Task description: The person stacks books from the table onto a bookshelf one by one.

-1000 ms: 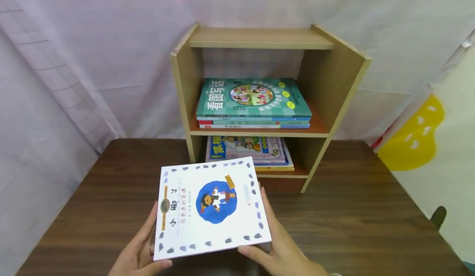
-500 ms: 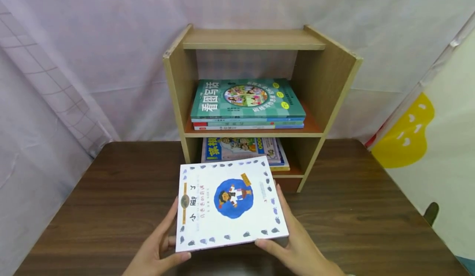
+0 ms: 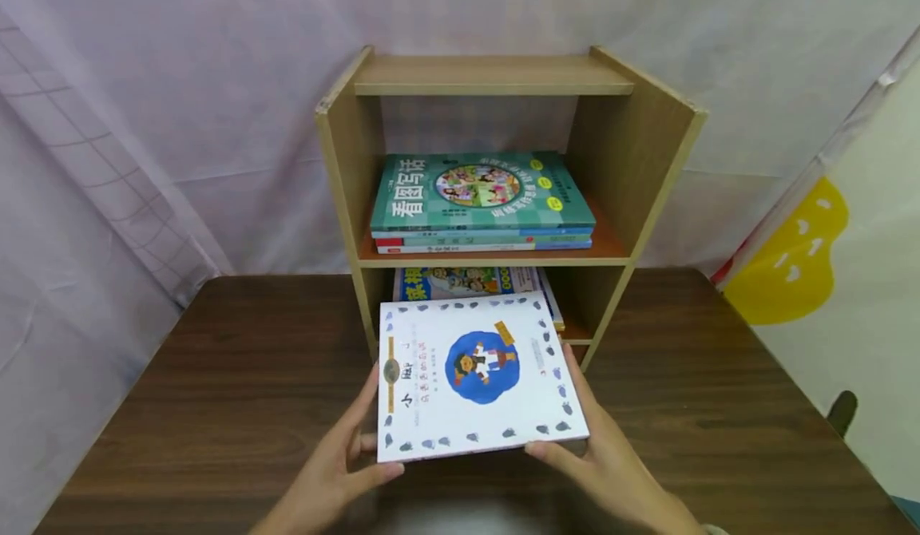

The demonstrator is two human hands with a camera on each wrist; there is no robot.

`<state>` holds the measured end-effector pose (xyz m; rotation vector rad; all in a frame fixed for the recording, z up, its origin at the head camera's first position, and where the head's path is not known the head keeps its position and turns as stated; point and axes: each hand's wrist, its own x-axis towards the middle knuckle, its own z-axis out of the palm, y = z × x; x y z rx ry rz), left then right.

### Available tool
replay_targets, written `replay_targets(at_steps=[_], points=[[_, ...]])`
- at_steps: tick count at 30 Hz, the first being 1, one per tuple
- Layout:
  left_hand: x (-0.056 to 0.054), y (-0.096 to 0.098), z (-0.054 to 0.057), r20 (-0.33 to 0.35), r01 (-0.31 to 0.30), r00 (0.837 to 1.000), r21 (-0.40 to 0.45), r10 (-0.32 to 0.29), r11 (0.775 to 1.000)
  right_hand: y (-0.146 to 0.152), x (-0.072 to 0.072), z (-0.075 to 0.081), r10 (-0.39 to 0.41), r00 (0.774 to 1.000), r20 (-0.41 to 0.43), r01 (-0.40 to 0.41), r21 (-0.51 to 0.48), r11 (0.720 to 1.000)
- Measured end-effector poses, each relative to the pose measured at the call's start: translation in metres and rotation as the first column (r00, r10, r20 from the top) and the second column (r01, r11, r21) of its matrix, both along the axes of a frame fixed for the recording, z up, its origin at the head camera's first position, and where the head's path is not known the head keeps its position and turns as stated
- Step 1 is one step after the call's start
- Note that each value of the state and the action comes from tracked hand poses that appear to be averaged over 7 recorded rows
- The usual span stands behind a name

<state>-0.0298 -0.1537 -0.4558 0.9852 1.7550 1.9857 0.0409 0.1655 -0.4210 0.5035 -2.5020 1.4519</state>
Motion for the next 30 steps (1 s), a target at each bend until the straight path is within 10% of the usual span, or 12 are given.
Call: replay_targets(at_steps=[15, 24, 30], points=[[-0.043, 0.007, 0.001, 0.007, 0.024, 1.0, -0.003, -0.024, 1.0, 0.004, -0.032, -0.007, -0.055, 0.998, 0.034, 0.057, -0.05, 0.997], [-0.049, 0.011, 0.0, -0.061, -0.108, 0.993, -0.085, 0.103, 0.991, 0.005, -0.048, -0.007, -0.087, 0.996, -0.019, 0.087, 0.019, 0.996], [-0.053, 0.018, 0.003, -0.143, -0.267, 0.958, -0.132, 0.248, 0.955, 0.004, -0.059, -0.005, -0.164, 0.986, -0.024, 0.165, 0.036, 0.986]])
